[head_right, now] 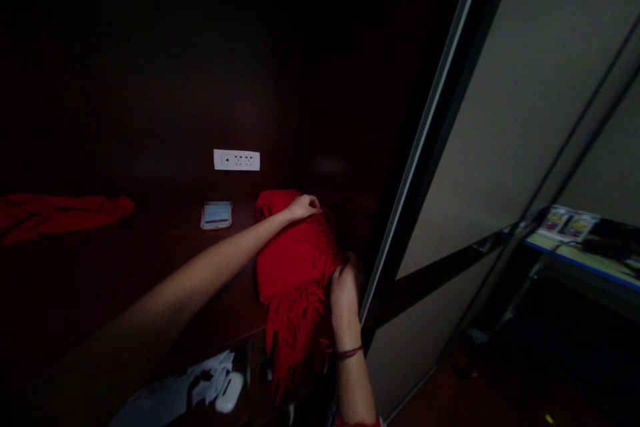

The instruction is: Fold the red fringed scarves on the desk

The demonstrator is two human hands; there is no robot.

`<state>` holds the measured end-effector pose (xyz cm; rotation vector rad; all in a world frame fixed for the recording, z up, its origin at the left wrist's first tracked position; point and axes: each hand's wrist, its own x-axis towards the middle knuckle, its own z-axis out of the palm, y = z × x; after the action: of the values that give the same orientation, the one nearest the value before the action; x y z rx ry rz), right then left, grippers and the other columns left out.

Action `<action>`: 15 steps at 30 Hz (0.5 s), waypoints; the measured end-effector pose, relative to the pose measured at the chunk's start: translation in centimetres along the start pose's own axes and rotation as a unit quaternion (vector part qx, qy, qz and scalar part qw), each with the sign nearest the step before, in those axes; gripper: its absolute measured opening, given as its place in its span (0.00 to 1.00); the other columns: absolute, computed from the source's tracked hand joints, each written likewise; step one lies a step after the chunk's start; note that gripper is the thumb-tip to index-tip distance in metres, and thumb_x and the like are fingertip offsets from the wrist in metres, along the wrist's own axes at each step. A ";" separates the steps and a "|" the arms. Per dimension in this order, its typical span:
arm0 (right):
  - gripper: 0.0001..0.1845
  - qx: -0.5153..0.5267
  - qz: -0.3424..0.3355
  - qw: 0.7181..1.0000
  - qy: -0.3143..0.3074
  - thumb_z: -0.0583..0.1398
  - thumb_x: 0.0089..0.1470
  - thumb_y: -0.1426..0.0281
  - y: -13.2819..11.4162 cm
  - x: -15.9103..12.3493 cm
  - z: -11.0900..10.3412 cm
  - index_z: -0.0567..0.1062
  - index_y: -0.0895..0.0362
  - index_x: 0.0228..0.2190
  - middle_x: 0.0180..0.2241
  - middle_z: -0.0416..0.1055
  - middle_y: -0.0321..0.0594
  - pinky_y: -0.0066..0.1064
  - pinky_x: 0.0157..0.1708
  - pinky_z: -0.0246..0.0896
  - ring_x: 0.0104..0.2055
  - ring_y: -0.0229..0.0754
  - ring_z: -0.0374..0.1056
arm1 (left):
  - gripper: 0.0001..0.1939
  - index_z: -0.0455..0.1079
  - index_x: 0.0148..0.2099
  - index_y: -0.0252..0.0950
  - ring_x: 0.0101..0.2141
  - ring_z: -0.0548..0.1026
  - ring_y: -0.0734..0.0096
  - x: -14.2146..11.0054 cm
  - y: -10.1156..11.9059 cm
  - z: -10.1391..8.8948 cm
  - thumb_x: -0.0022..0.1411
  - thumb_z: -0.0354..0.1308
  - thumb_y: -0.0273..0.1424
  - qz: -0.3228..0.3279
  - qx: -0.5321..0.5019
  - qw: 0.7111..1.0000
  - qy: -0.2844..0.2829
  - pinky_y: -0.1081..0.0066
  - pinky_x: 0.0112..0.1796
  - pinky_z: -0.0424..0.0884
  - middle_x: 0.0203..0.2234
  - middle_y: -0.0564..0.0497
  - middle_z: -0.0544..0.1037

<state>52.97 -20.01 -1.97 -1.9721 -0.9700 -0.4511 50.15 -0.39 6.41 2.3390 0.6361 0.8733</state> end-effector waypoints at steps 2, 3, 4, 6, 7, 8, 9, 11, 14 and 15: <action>0.19 0.002 -0.028 0.999 -0.015 0.45 0.42 0.79 -0.6 0.1 -0.6 0.65 0.63 0.38 0.34 0.67 0.48 0.29 0.35 0.57 0.36 0.41 0.63 | 0.06 0.68 0.29 0.33 0.29 0.68 0.73 -0.2 -0.5 -0.6 0.44 0.57 0.29 0.023 0.012 0.999 0.021 0.74 0.33 0.63 0.25 0.52 0.71; 0.20 0.004 -0.046 0.999 -0.025 0.45 0.41 0.80 -1.1 0.2 -1.0 0.65 0.63 0.39 0.36 0.66 0.47 0.28 0.36 0.57 0.37 0.41 0.63 | 0.08 0.68 0.32 0.33 0.30 0.68 0.73 -0.5 -0.9 -1.2 0.45 0.56 0.28 0.035 0.014 0.999 0.037 0.75 0.34 0.63 0.28 0.51 0.71; 0.21 0.004 -0.064 0.997 -0.034 0.46 0.41 0.81 -1.7 0.5 -1.4 0.65 0.63 0.39 0.37 0.66 0.47 0.28 0.38 0.57 0.38 0.40 0.63 | 0.09 0.67 0.34 0.33 0.31 0.67 0.74 -1.0 -1.4 -1.8 0.46 0.54 0.27 0.042 0.015 0.997 0.057 0.75 0.35 0.63 0.31 0.50 0.70; 0.21 -0.005 -0.085 0.995 -0.045 0.46 0.42 0.80 -3.0 1.4 -1.8 0.65 0.62 0.40 0.39 0.66 0.46 0.28 0.40 0.56 0.40 0.41 0.62 | 0.12 0.65 0.38 0.33 0.33 0.67 0.75 -3.0 -2.7 -3.1 0.47 0.51 0.24 0.023 0.014 0.993 0.112 0.75 0.37 0.62 0.35 0.49 0.69; 0.20 -0.017 -0.085 0.995 -0.051 0.46 0.43 0.79 -3.7 1.9 -1.8 0.65 0.63 0.40 0.39 0.66 0.46 0.28 0.40 0.56 0.40 0.41 0.62 | 0.13 0.64 0.39 0.33 0.34 0.67 0.75 -4.3 -3.4 -3.6 0.48 0.50 0.23 -0.012 0.013 0.989 0.144 0.75 0.37 0.61 0.36 0.48 0.68; 0.19 -0.034 -0.078 0.994 -0.064 0.47 0.45 0.78 -4.2 2.6 -1.6 0.65 0.63 0.40 0.39 0.66 0.48 0.29 0.39 0.57 0.40 0.42 0.63 | 0.13 0.64 0.39 0.33 0.35 0.66 0.74 -5.9 -4.1 -4.1 0.48 0.50 0.23 -0.059 0.010 0.982 0.177 0.74 0.38 0.61 0.36 0.48 0.67; 0.18 -0.056 -0.065 0.993 -0.087 0.47 0.46 0.76 -4.7 3.3 -1.2 0.65 0.64 0.40 0.38 0.67 0.49 0.29 0.37 0.58 0.38 0.43 0.64 | 0.12 0.63 0.39 0.33 0.35 0.66 0.73 -7.6 -4.8 -4.4 0.49 0.51 0.25 -0.114 -0.001 0.973 0.200 0.74 0.38 0.61 0.36 0.47 0.68; 0.16 -0.108 -0.028 0.983 -0.148 0.48 0.48 0.73 -5.3 4.7 -0.3 0.66 0.66 0.39 0.35 0.68 0.53 0.29 0.31 0.60 0.35 0.45 0.66 | 0.14 0.61 0.40 0.33 0.36 0.66 0.72 -10.9 -5.8 -4.9 0.49 0.52 0.31 -0.220 -0.072 0.955 0.185 0.75 0.34 0.61 0.35 0.48 0.68; 0.16 -0.167 0.010 0.956 -0.243 0.49 0.48 0.72 -5.4 6.6 1.0 0.69 0.67 0.37 0.33 0.69 0.56 0.28 0.27 0.60 0.33 0.47 0.67 | 0.17 0.61 0.38 0.36 0.29 0.68 0.74 -14.1 -6.2 -5.1 0.48 0.53 0.40 -0.344 -0.241 0.906 0.046 0.77 0.26 0.61 0.30 0.52 0.70; 0.15 -0.178 0.014 0.948 -0.265 0.49 0.48 0.72 -5.3 7.1 1.3 0.70 0.67 0.36 0.33 0.69 0.56 0.27 0.26 0.59 0.34 0.47 0.67 | 0.17 0.62 0.36 0.36 0.26 0.68 0.76 -14.6 -6.0 -5.0 0.46 0.54 0.42 -0.365 -0.289 0.885 0.007 0.78 0.23 0.59 0.27 0.53 0.70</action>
<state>53.27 -13.94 4.67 -2.5042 -1.2526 -0.0727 35.37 -3.01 -0.59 1.3870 1.0036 0.6016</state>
